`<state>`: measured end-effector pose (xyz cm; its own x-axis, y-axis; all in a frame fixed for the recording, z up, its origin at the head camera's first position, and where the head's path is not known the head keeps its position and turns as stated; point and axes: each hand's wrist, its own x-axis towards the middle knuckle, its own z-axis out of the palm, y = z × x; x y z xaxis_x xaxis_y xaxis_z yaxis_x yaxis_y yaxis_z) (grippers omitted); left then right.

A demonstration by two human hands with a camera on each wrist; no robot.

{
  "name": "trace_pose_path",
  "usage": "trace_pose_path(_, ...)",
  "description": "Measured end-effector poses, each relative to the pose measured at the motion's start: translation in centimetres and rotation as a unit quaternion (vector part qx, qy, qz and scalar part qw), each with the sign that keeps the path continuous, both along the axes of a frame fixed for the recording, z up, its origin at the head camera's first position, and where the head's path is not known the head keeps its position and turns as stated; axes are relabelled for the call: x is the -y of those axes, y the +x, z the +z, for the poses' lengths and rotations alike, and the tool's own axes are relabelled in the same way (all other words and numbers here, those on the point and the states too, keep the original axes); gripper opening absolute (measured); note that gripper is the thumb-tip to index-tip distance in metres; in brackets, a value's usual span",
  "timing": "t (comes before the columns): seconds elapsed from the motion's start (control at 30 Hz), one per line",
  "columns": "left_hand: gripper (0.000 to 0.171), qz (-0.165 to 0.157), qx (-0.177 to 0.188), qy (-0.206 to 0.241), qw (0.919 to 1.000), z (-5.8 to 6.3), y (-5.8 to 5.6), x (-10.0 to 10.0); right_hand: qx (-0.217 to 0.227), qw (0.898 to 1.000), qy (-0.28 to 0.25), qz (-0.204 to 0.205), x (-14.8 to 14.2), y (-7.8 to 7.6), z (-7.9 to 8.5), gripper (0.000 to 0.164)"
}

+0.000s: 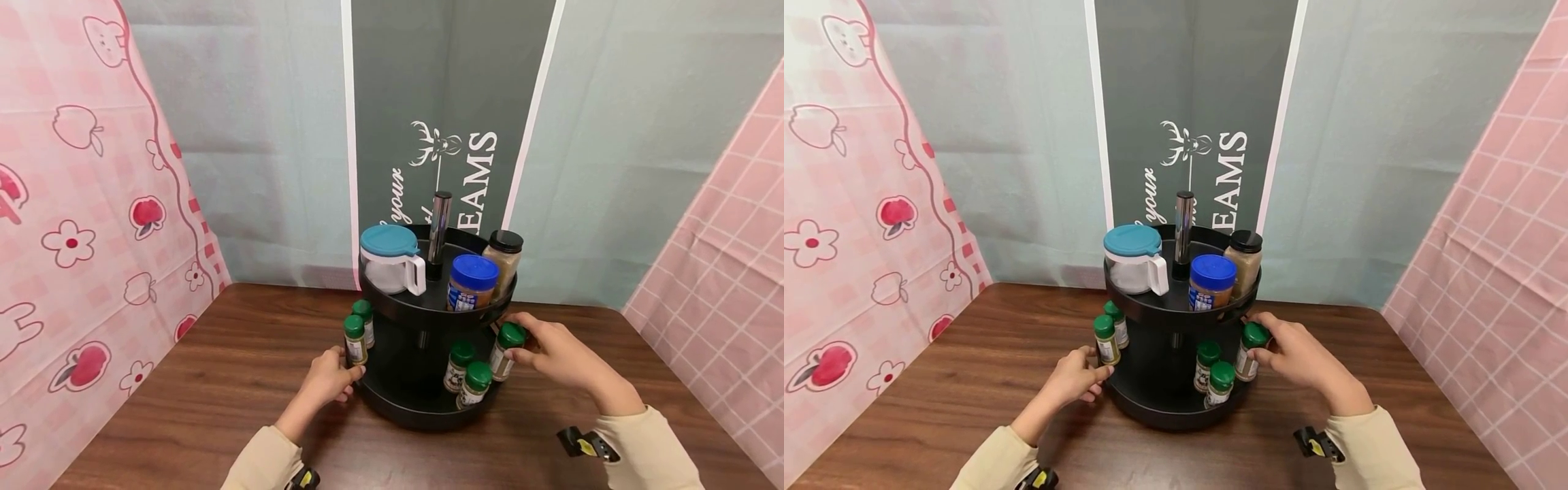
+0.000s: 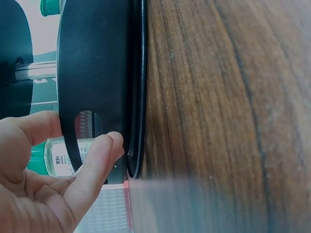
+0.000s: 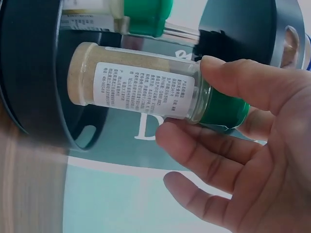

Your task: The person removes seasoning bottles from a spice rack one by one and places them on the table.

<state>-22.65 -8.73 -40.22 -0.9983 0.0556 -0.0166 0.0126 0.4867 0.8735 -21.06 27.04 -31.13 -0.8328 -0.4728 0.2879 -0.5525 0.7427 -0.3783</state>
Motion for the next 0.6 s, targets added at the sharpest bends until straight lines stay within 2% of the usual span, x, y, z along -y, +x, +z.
trace_pose_path(0.23,0.051,0.005,0.006,0.000,1.0000,-0.11,-0.09,-0.07,0.007,1.000,0.003,-0.018,-0.31,0.22,0.52,0.043)
trace_pose_path(0.6,0.050,0.004,0.000,-0.002,1.0000,-0.02,-0.07,-0.05,-0.001,1.000,0.001,-0.015,-1.05,0.41,0.81,0.044)
